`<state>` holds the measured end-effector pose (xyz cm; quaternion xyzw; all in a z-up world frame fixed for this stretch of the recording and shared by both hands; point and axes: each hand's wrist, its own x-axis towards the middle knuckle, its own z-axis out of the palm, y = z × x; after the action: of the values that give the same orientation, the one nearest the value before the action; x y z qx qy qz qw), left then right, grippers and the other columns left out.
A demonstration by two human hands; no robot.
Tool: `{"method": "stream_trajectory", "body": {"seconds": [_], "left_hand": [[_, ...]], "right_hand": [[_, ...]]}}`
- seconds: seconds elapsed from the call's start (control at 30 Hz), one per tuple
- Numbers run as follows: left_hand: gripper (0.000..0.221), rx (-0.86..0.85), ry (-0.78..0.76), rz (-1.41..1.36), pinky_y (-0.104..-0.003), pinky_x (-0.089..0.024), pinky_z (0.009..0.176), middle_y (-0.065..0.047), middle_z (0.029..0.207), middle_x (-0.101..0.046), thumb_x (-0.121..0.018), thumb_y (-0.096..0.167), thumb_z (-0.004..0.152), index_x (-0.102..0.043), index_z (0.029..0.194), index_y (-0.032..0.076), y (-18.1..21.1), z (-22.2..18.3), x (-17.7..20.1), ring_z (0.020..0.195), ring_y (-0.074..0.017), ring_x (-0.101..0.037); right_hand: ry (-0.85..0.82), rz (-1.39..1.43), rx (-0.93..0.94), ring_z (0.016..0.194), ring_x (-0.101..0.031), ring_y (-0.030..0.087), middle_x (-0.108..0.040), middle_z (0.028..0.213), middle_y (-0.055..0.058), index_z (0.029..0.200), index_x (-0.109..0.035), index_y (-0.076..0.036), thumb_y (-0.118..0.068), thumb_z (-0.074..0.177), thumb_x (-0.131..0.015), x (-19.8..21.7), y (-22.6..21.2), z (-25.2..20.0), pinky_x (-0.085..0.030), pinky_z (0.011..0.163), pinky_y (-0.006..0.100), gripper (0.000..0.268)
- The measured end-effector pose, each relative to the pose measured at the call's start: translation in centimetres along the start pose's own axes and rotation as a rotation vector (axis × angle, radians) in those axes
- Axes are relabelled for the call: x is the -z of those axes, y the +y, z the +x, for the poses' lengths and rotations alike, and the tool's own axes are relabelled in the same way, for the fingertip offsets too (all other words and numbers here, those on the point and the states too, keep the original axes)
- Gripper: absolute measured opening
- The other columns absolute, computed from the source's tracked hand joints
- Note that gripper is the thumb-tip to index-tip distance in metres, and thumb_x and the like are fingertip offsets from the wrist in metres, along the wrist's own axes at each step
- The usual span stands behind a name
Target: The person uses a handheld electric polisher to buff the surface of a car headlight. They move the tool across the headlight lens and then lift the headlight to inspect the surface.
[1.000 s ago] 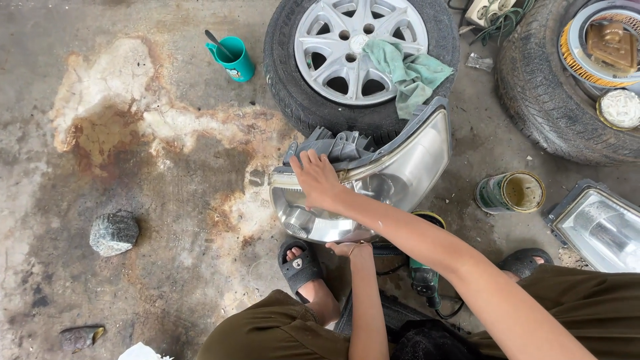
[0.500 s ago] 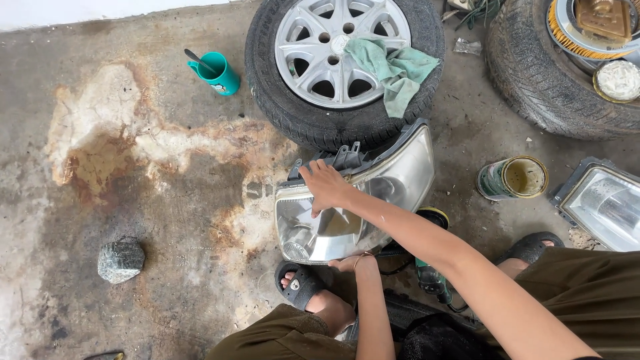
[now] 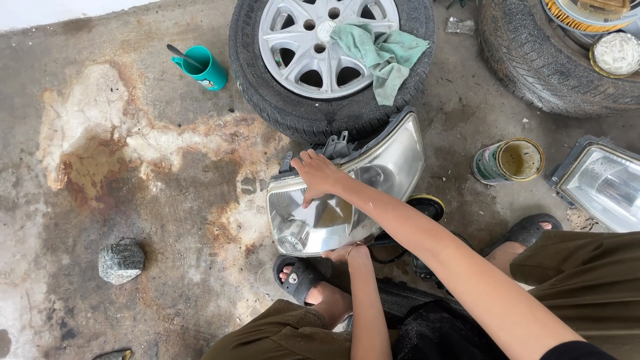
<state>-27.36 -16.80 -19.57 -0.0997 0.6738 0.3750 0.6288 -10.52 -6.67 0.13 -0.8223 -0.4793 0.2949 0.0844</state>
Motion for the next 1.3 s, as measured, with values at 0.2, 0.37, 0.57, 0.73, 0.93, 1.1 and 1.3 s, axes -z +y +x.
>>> {"method": "stream_trajectory", "body": {"seconds": [0.2, 0.37, 0.57, 0.73, 0.93, 1.1, 1.3], "left_hand": [[0.098, -0.037, -0.004, 0.003, -0.053, -0.027, 0.124, -0.015, 0.166, -0.031, -0.059, 0.078, 0.085, -0.041, 0.158, 0.016, 3.5, -2.1, -1.3, 0.153, -0.0347, -0.029], [0.100, -0.088, 0.067, 0.028, -0.051, -0.036, 0.121, -0.020, 0.163, -0.035, -0.067, 0.073, 0.083, -0.044, 0.156, 0.008, 4.4, -0.8, -1.7, 0.150, -0.0356, -0.035], [0.100, -0.114, 0.112, 0.033, -0.052, -0.039, 0.118, -0.025, 0.160, -0.037, -0.068, 0.069, 0.085, -0.044, 0.155, 0.002, 5.3, -0.2, -2.1, 0.148, -0.0381, -0.038], [0.098, -0.135, 0.100, 0.044, -0.044, -0.040, 0.119, -0.022, 0.159, -0.041, -0.068, 0.071, 0.084, -0.049, 0.152, 0.003, 4.8, -0.8, -2.0, 0.146, -0.0330, -0.043], [0.092, -0.163, 0.069, 0.042, -0.040, -0.039, 0.119, -0.021, 0.160, -0.040, -0.063, 0.066, 0.090, -0.045, 0.154, 0.003, 4.4, 4.4, -1.4, 0.147, -0.0302, -0.041], [0.089, -0.204, 0.076, 0.028, -0.042, -0.037, 0.120, -0.023, 0.160, -0.038, -0.061, 0.061, 0.093, -0.041, 0.155, 0.001, 4.2, 3.7, -1.8, 0.148, -0.0318, -0.040], [0.092, -0.253, 0.155, 0.083, -0.051, -0.042, 0.116, -0.029, 0.150, -0.043, -0.063, 0.065, 0.090, -0.040, 0.147, -0.003, 5.7, 2.6, -2.1, 0.141, -0.0392, -0.046]], "right_hand": [[0.103, 0.154, 0.048, 0.118, -0.046, 0.033, -0.049, 0.119, 0.017, 0.141, -0.040, -0.009, -0.060, 0.064, -0.091, -2.0, 2.4, 0.0, -0.043, 0.103, 0.046, 0.106], [0.234, 0.163, 0.097, 0.118, -0.050, 0.035, -0.050, 0.115, 0.016, 0.140, -0.041, -0.010, -0.068, 0.068, -0.083, -4.2, 2.6, -0.8, -0.045, 0.103, 0.049, 0.102], [0.532, 0.184, 0.022, 0.146, -0.030, 0.045, -0.037, 0.150, 0.028, 0.150, -0.033, -0.005, -0.042, 0.098, -0.065, -4.6, -1.5, -10.0, -0.024, 0.118, 0.062, 0.072], [0.934, 0.208, -0.186, 0.153, -0.011, 0.043, -0.016, 0.167, 0.022, 0.160, -0.022, -0.007, -0.043, 0.099, -0.064, -9.9, -0.4, -16.6, -0.011, 0.116, 0.066, 0.083], [0.960, 0.002, -0.110, 0.156, -0.012, 0.035, -0.016, 0.171, 0.015, 0.163, -0.018, -0.007, -0.043, 0.097, -0.062, -13.7, -0.4, -17.3, -0.005, 0.116, 0.067, 0.087], [0.916, -0.093, -0.185, 0.157, -0.014, 0.032, -0.017, 0.171, 0.013, 0.163, -0.019, -0.008, -0.040, 0.093, -0.066, -15.4, 0.2, -16.4, -0.002, 0.115, 0.070, 0.090], [0.938, 0.049, -0.209, 0.157, -0.012, 0.029, -0.014, 0.171, 0.012, 0.163, -0.020, -0.009, -0.044, 0.093, -0.067, -14.8, 0.2, -17.6, 0.001, 0.114, 0.072, 0.091]]}}
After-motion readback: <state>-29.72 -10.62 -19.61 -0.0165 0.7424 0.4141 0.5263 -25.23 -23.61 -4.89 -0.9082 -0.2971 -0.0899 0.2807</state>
